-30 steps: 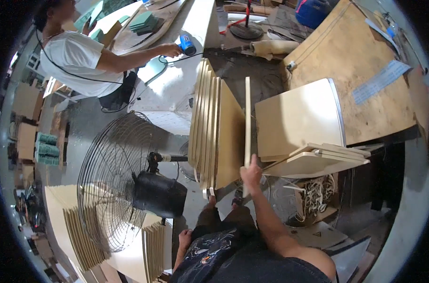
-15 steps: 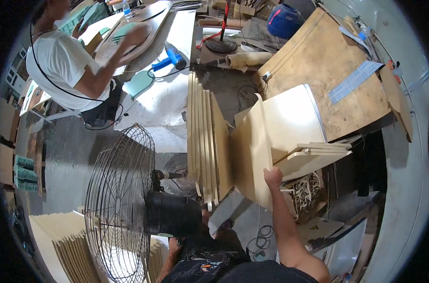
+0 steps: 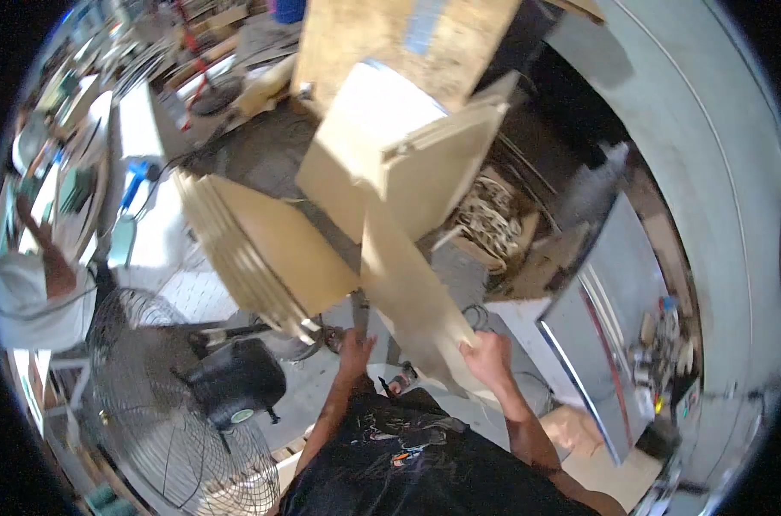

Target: Inspecting and manually trimming the edges of laminated furniture panels in a factory.

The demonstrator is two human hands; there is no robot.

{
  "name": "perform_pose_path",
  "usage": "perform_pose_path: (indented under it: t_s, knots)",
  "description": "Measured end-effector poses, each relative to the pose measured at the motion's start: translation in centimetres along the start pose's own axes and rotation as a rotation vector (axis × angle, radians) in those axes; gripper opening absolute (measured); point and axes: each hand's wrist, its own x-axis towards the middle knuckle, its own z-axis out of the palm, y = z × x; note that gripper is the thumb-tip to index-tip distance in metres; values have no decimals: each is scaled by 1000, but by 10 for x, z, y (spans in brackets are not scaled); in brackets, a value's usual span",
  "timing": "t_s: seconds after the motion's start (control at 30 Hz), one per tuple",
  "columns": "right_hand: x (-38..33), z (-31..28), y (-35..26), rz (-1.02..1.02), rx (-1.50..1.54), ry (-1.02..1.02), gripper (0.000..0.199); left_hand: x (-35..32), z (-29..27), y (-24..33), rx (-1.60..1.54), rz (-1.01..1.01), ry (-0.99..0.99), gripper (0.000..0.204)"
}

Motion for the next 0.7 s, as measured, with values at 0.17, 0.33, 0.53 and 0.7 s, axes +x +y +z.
perform_pose_path:
  t_s: [0.17,0.33,0.53,0.7]
  knots:
    - [-120,-41,54,163,-26,19,30,117,21,96,-575,150,373,90]
    - [-220,-70,85,306,-148,-40,34,98,90,164,-561,236,-390,63]
    - [-318,-103,100,442,-182,171,30,28,152,264,-535,141,-95,49]
    - [-367,-115,88,546,81,610,34,2,118,379,-518,470,-84,64]
